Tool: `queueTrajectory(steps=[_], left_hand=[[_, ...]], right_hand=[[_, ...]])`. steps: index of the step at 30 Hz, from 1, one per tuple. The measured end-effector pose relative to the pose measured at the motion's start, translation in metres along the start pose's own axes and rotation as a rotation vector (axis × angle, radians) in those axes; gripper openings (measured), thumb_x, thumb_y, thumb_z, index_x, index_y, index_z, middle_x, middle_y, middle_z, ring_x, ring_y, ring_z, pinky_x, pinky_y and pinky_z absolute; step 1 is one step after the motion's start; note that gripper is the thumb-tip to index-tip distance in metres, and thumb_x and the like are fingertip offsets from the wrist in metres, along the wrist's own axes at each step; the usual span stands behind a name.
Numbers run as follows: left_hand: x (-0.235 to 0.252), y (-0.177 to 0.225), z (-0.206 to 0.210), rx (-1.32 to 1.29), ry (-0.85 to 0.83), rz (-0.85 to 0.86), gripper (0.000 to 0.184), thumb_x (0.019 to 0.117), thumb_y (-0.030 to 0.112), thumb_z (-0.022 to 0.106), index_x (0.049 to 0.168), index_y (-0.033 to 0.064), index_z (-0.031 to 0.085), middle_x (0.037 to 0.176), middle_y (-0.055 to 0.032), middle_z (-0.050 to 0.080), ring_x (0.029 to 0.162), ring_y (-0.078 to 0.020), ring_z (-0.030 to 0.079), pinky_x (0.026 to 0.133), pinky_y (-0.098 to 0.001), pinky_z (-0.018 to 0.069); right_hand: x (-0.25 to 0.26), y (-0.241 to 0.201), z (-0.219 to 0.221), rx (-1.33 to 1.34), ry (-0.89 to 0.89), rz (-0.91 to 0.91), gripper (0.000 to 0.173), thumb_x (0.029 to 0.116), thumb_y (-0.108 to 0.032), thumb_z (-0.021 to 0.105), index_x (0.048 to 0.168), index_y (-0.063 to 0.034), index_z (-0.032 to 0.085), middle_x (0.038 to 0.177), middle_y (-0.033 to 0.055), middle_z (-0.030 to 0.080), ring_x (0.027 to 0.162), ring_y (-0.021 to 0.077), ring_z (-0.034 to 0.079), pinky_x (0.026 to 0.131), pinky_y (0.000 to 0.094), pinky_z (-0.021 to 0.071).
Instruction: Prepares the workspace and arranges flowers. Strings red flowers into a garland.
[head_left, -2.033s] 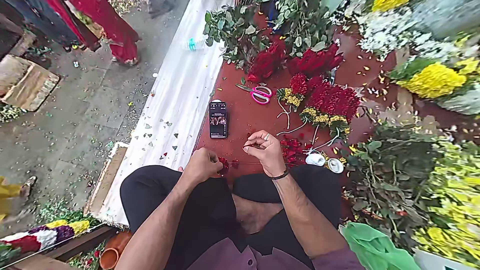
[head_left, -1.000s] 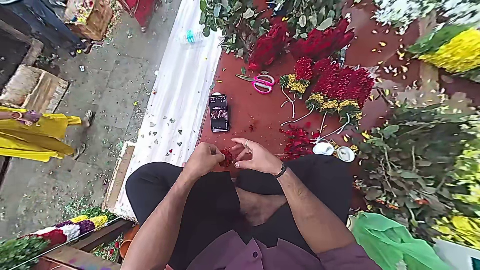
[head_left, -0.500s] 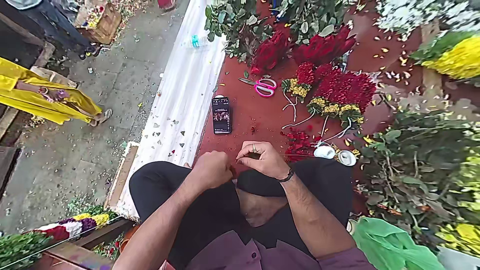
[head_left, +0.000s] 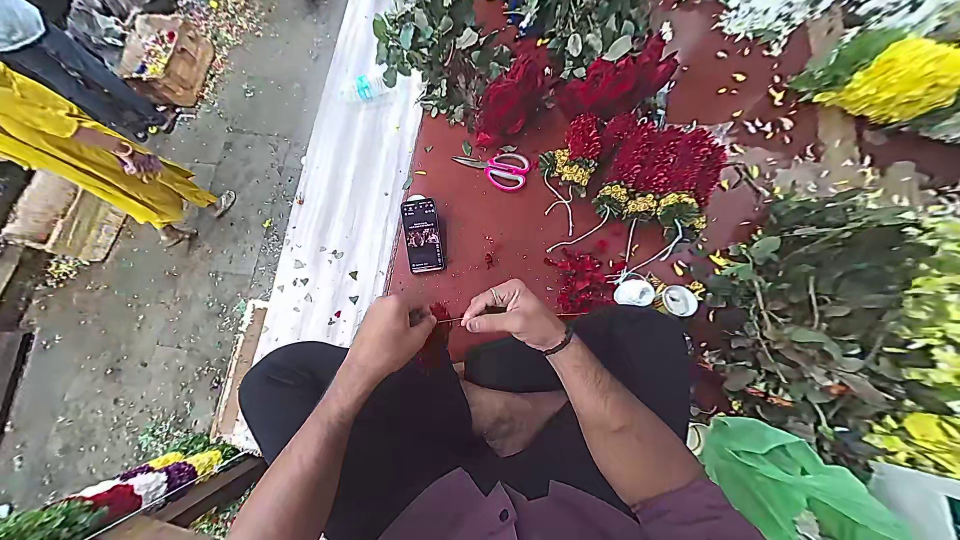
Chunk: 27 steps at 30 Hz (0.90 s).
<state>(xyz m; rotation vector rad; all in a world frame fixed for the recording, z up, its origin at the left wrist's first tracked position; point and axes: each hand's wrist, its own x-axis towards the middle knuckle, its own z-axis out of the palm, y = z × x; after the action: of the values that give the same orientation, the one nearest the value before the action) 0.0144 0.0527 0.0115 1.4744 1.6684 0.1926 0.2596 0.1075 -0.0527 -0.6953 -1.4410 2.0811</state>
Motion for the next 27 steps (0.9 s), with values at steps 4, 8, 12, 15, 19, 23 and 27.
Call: queueTrajectory(steps=[4,8,12,15,19,23,27], left_hand=[[-0.001,-0.006,0.0,0.011,-0.208,0.013,0.016,0.0939,0.03,0.069,0.092,0.0162,0.076,0.082,0.0027,0.073,0.075,-0.0113,0.069,0.074,-0.0433,0.0592],[0.006,-0.01,0.007,0.019,-0.198,-0.067,0.016,0.0874,0.033,0.071,0.083,0.0184,0.074,0.073,0.0025,0.068,0.068,-0.0146,0.065,0.066,-0.0473,0.0549],[0.003,-0.017,0.006,0.003,-0.173,-0.133,0.015,0.0859,0.033,0.072,0.081,0.0194,0.073,0.071,0.0027,0.067,0.067,-0.0159,0.064,0.064,-0.0496,0.0539],[0.0,-0.02,0.003,-0.014,-0.165,-0.164,0.013,0.0863,0.033,0.072,0.082,0.0209,0.074,0.073,0.0037,0.069,0.068,-0.0143,0.067,0.065,-0.0484,0.0562],[-0.001,-0.021,-0.006,0.015,-0.234,-0.123,0.013,0.0865,0.034,0.071,0.082,0.0218,0.074,0.072,0.0048,0.068,0.067,-0.0128,0.065,0.064,-0.0463,0.0548],[-0.007,-0.027,-0.015,-0.006,-0.305,-0.06,0.015,0.0878,0.033,0.07,0.084,0.0195,0.074,0.073,0.0039,0.068,0.067,-0.0121,0.065,0.064,-0.0442,0.0553],[-0.007,-0.027,-0.015,-0.037,-0.256,-0.022,0.015,0.0875,0.034,0.068,0.08,0.0214,0.073,0.068,0.0069,0.066,0.062,-0.0083,0.061,0.059,-0.04,0.0529]], right_hand=[[0.0,0.0,-0.012,-0.091,0.027,0.075,0.005,0.0875,-0.003,0.074,0.089,0.0013,0.077,0.08,0.0082,0.073,0.07,0.0116,0.066,0.068,0.0295,0.0573],[-0.004,-0.011,-0.018,-0.161,-0.142,0.164,0.008,0.0906,-0.008,0.072,0.091,-0.0018,0.078,0.079,0.0026,0.073,0.069,0.0056,0.065,0.067,0.0236,0.0554],[-0.01,-0.006,-0.058,-0.389,0.041,0.437,0.017,0.0985,-0.017,0.067,0.105,-0.0047,0.076,0.089,0.0071,0.075,0.076,0.0156,0.069,0.07,0.0357,0.0585],[0.015,0.032,-0.097,-0.619,0.383,0.549,0.021,0.0972,-0.016,0.068,0.115,-0.0081,0.074,0.107,0.0098,0.074,0.093,0.022,0.071,0.083,0.046,0.0582],[0.055,0.094,-0.116,-1.028,0.317,0.469,0.06,0.0848,-0.043,0.079,0.137,-0.0164,0.065,0.133,0.0143,0.062,0.122,0.032,0.059,0.104,0.0553,0.0489],[0.067,0.115,-0.067,-1.211,0.035,0.371,0.059,0.077,-0.059,0.081,0.121,-0.0211,0.07,0.125,0.0091,0.061,0.119,0.0318,0.058,0.095,0.0544,0.0531],[0.043,0.124,-0.02,-1.274,-0.396,0.182,0.042,0.0803,-0.048,0.081,0.112,-0.021,0.071,0.12,0.0053,0.062,0.116,0.0298,0.058,0.088,0.0533,0.0534]])
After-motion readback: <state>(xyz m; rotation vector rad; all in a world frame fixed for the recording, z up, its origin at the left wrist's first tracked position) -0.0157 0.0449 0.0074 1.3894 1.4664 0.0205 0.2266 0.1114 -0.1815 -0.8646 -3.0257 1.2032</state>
